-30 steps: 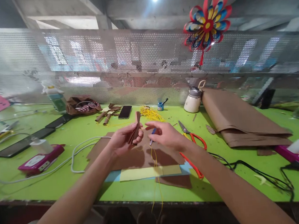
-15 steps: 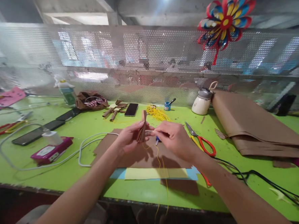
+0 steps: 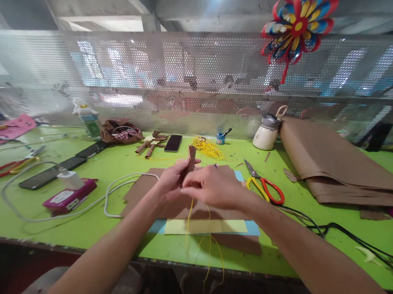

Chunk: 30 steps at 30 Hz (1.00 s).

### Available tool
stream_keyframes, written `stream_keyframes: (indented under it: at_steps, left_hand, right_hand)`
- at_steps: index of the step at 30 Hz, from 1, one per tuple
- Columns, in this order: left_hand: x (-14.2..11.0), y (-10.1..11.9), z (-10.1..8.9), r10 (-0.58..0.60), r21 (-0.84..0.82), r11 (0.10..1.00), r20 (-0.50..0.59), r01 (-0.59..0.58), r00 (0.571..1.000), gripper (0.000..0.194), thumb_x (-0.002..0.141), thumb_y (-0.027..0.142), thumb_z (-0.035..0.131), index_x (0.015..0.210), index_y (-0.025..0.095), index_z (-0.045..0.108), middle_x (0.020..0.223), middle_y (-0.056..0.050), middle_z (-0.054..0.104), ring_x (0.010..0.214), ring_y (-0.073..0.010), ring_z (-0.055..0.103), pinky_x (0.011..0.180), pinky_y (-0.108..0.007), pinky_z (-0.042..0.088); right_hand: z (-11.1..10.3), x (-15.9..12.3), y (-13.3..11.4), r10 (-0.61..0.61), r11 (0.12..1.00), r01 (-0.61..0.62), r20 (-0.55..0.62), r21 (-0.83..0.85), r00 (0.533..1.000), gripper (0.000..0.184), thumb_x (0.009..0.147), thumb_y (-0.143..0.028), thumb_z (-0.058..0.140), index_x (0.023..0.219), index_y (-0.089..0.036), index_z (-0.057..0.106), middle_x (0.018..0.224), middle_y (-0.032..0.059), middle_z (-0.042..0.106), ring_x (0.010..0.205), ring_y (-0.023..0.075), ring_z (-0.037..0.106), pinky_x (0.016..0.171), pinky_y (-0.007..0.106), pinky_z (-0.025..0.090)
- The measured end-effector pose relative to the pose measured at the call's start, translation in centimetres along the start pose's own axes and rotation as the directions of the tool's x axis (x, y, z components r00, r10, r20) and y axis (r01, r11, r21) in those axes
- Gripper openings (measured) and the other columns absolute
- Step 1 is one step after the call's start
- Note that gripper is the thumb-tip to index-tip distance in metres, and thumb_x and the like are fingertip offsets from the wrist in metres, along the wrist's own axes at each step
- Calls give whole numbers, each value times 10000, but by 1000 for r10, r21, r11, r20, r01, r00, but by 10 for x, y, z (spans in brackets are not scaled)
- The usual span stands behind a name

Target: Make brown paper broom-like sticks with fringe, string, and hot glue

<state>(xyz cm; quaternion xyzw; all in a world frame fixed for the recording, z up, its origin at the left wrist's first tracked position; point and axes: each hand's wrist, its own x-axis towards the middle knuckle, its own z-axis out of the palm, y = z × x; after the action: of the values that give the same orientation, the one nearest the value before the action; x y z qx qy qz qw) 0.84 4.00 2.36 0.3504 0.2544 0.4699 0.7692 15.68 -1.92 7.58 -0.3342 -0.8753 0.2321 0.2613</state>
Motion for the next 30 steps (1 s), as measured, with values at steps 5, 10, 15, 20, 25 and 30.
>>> stream_keyframes:
  at_steps: [5, 10, 15, 20, 25, 30]
  left_hand:
    - [2, -7, -1, -43, 32, 999, 24, 42, 999, 216, 888, 249, 498, 810, 94, 625, 616, -43, 598, 445, -81, 507, 395, -166, 355]
    - [-1, -11, -1, -63, 193, 980, 34, 55, 997, 253, 876, 313, 515, 766, 104, 604, 609, -45, 590, 470, -82, 514, 407, -159, 356]
    - [-3, -19, -3, -58, 373, 928, 123, 8, 991, 278, 866, 365, 509, 745, 126, 585, 633, -27, 573, 431, -61, 429, 390, -172, 312]
    - [-6, -22, 2, -36, 477, 879, 87, -10, 996, 405, 863, 497, 479, 683, 141, 550, 578, 3, 498, 414, -50, 365, 385, -182, 249]
    - [-8, -19, 9, 21, 556, 828, 86, -66, 996, 301, 795, 432, 571, 689, 151, 540, 566, 17, 468, 453, -64, 388, 403, -183, 237]
    - [-5, -22, 6, 24, 593, 803, 64, -57, 998, 227, 789, 289, 488, 609, 153, 513, 542, 4, 467, 443, -70, 380, 405, -193, 243]
  right_hand:
    - [1, 14, 43, 127, 992, -128, -134, 1, 983, 125, 806, -256, 605, 816, -207, 719, 639, -2, 634, 555, 120, 505, 542, 250, 369]
    - [-8, 9, 55, 119, 984, -152, -296, -91, 948, 367, 798, -221, 597, 1161, -181, 631, 533, -75, 435, 492, 92, 395, 514, 228, 318]
    - [-14, 5, 75, 152, 986, -161, -157, -46, 976, 356, 797, -275, 597, 1131, -174, 665, 539, -65, 455, 503, 91, 388, 503, 223, 309]
    - [-13, 5, 82, 192, 981, -183, -159, 70, 968, 292, 783, -347, 606, 966, -152, 722, 574, -29, 539, 515, 96, 414, 495, 227, 325]
    - [-7, 9, 77, 286, 951, -251, -203, 181, 937, 267, 730, -320, 632, 891, -126, 722, 589, -15, 582, 511, 94, 454, 509, 229, 369]
    - [2, 14, 77, 350, 914, -272, -245, 302, 904, 252, 664, -278, 634, 836, -104, 694, 559, -24, 558, 496, 92, 451, 487, 227, 357]
